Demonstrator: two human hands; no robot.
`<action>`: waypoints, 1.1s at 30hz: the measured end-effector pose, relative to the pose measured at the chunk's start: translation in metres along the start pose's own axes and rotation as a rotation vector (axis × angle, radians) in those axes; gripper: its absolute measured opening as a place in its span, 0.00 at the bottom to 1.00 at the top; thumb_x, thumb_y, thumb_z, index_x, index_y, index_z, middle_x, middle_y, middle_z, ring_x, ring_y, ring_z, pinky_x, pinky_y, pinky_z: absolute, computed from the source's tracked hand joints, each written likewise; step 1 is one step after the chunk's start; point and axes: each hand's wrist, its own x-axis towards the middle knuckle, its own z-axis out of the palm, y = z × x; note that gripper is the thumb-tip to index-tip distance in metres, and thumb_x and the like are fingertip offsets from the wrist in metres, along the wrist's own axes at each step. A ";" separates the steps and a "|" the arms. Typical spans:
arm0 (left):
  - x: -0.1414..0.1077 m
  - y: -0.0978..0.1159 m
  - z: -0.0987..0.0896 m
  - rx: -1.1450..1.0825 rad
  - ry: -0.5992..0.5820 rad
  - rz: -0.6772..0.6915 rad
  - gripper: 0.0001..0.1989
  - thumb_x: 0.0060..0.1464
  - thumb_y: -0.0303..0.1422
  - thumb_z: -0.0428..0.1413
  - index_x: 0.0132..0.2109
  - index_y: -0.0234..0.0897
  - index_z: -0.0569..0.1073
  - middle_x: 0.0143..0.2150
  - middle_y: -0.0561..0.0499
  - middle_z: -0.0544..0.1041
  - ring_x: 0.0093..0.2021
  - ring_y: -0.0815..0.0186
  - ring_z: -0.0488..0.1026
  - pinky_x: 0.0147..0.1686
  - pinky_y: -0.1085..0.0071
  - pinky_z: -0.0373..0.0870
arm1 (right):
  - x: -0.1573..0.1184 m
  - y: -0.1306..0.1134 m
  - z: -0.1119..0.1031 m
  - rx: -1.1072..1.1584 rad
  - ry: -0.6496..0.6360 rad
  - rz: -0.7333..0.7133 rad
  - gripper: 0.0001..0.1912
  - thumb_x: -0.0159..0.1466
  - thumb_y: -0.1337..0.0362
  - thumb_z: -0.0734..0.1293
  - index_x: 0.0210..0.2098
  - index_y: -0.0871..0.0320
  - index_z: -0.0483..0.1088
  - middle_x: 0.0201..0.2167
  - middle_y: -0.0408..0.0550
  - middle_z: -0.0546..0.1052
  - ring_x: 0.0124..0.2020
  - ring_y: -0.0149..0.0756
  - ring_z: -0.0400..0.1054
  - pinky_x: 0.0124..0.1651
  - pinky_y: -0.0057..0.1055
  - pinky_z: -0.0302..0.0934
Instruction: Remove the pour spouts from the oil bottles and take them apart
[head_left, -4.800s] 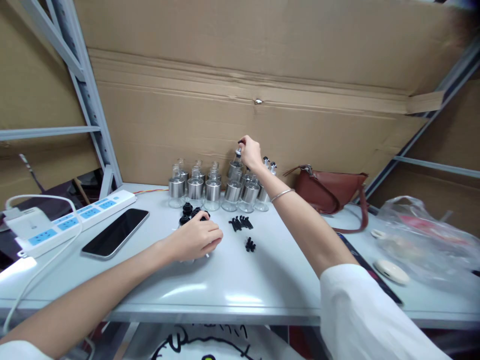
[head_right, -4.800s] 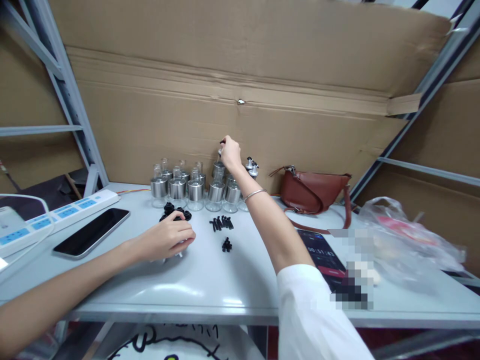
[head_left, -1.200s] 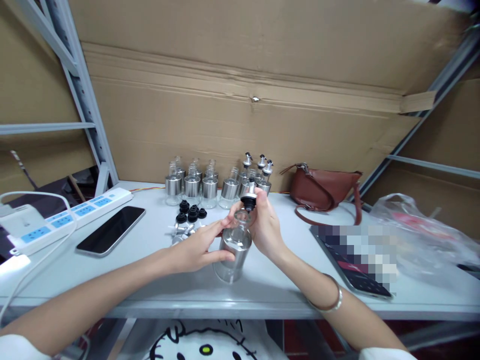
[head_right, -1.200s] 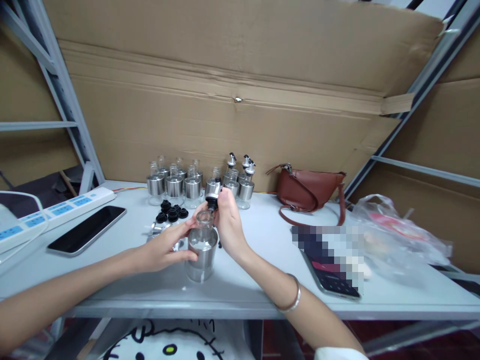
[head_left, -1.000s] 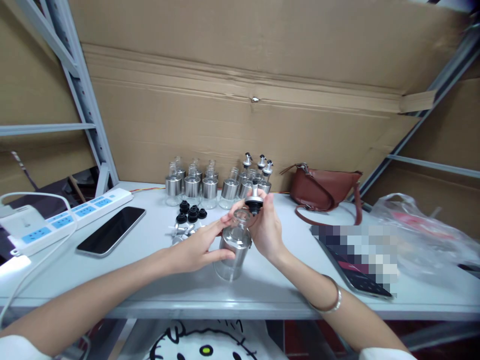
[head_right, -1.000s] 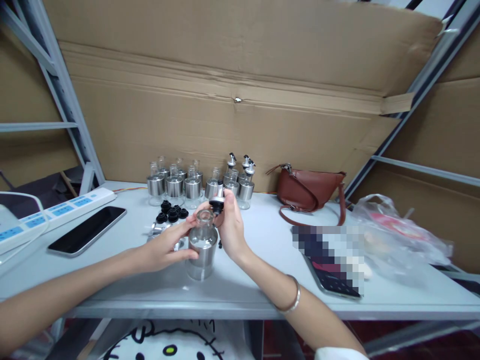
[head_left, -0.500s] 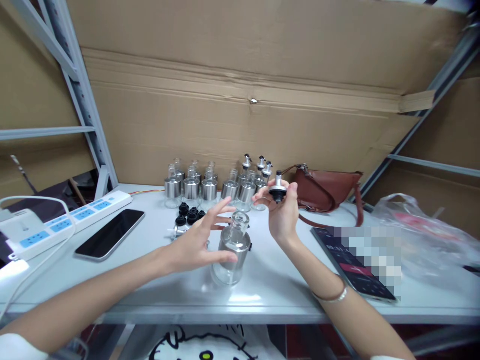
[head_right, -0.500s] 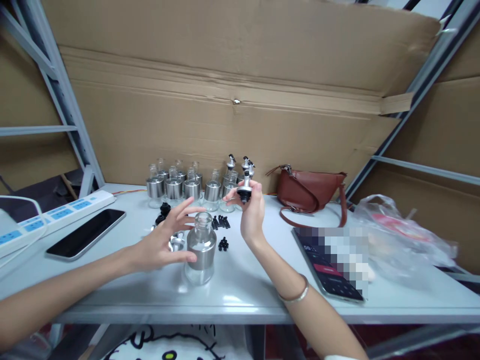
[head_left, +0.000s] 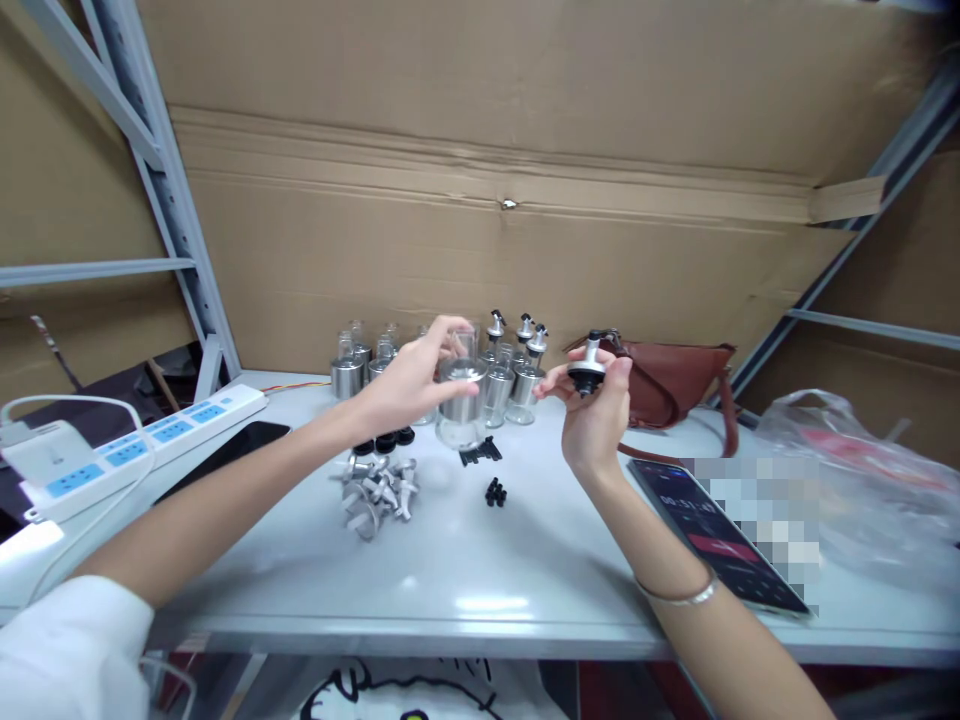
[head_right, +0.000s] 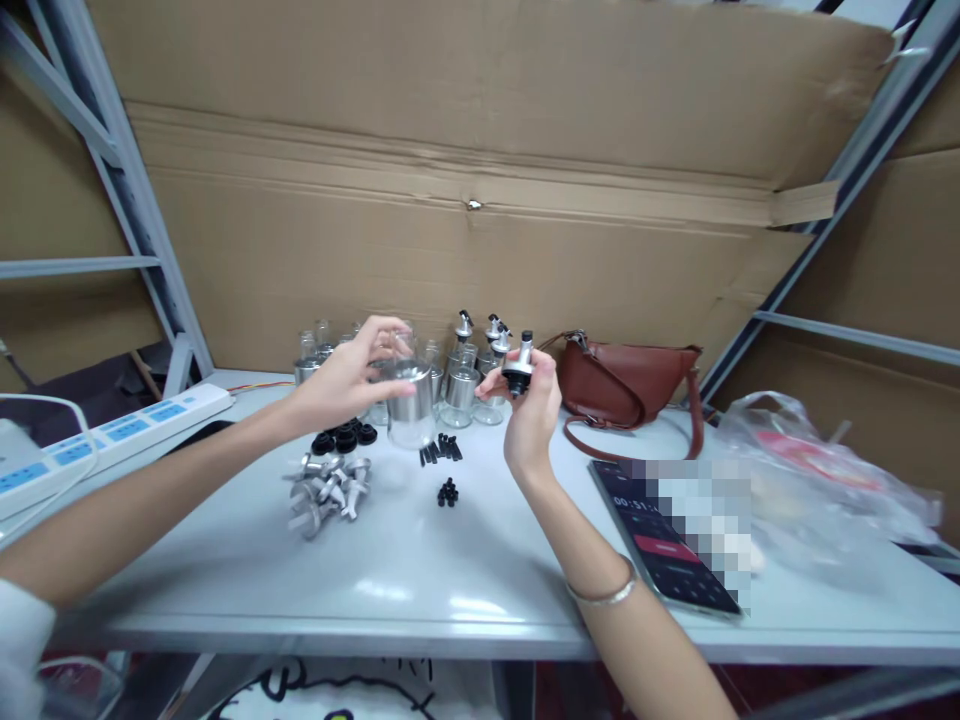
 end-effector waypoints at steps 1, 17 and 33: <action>0.010 -0.005 0.000 0.033 0.017 -0.009 0.26 0.51 0.32 0.60 0.55 0.37 0.57 0.44 0.45 0.71 0.48 0.60 0.71 0.45 0.64 0.69 | 0.001 0.001 -0.001 0.001 0.005 -0.002 0.21 0.63 0.43 0.57 0.33 0.55 0.63 0.16 0.38 0.69 0.19 0.31 0.66 0.26 0.29 0.62; 0.051 -0.063 0.042 0.360 -0.059 -0.035 0.24 0.52 0.31 0.59 0.51 0.35 0.56 0.46 0.41 0.71 0.46 0.59 0.71 0.46 0.64 0.67 | 0.000 0.003 -0.001 -0.062 -0.033 0.012 0.21 0.64 0.43 0.55 0.35 0.55 0.62 0.16 0.38 0.67 0.21 0.32 0.69 0.26 0.28 0.61; 0.056 -0.060 0.053 0.841 -0.114 -0.051 0.23 0.53 0.34 0.59 0.52 0.27 0.61 0.48 0.33 0.71 0.54 0.46 0.65 0.51 0.56 0.60 | -0.008 0.005 0.002 -0.197 -0.184 0.072 0.19 0.63 0.44 0.57 0.36 0.54 0.63 0.21 0.41 0.69 0.25 0.35 0.68 0.27 0.31 0.62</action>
